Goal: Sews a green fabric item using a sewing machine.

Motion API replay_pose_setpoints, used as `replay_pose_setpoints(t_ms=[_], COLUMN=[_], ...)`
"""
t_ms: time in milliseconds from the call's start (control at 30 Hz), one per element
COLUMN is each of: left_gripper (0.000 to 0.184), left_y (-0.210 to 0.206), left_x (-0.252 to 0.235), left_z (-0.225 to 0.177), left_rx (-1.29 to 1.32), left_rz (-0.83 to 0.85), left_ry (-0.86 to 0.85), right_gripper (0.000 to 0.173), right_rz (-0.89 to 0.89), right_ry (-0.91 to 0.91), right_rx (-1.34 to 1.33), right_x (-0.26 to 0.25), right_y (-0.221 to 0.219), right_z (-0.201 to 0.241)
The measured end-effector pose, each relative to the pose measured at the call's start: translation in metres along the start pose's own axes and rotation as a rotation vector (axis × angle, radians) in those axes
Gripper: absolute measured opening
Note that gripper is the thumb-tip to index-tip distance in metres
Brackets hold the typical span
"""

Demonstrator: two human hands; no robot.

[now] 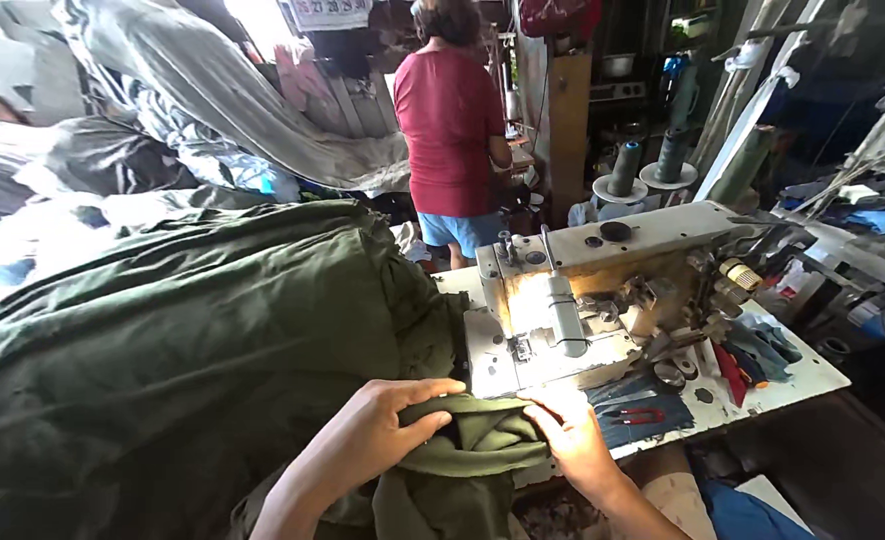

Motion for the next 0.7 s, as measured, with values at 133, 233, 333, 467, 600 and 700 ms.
replay_pose_setpoints(t_ms=[133,233,333,467,600,700], left_gripper=[0.034,0.03,0.022,0.016,0.013,0.011], left_y=[-0.006,-0.007,-0.006,-0.011,-0.019,-0.026], left_x=[0.003,0.003,-0.002,-0.012,-0.021,-0.026], left_z=[0.002,0.001,-0.005,-0.003,-0.001,0.004], left_rx=[-0.087,-0.08,-0.009,0.016,0.046,0.096], left_rz=[0.085,0.001,-0.135,-0.292,-0.373,-0.366], left_ry=[0.014,0.022,0.019,0.061,0.074,0.048], right_gripper=[0.017,0.017,0.018,0.02,0.023,0.021], right_rz=[-0.054,-0.036,0.012,0.177,0.311,0.306], right_ry=[0.016,0.017,-0.005,-0.055,-0.093,-0.09], right_rx=[-0.003,-0.011,0.008,-0.072,-0.149,-0.133], right_x=[-0.005,-0.005,0.002,0.013,0.019,0.02], right_y=[0.007,0.009,0.004,-0.003,-0.004,0.001], right_z=[-0.004,-0.003,-0.001,0.004,0.011,0.01])
Point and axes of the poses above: each hand's wrist, its own x-axis away from the middle knuckle, its own y-axis out of the back of the hand, z = x × y, the point moved 2 cm from there along -x, towards the middle knuckle, and after that the axes turned 11 degrees about z, right-handed, at the moved point
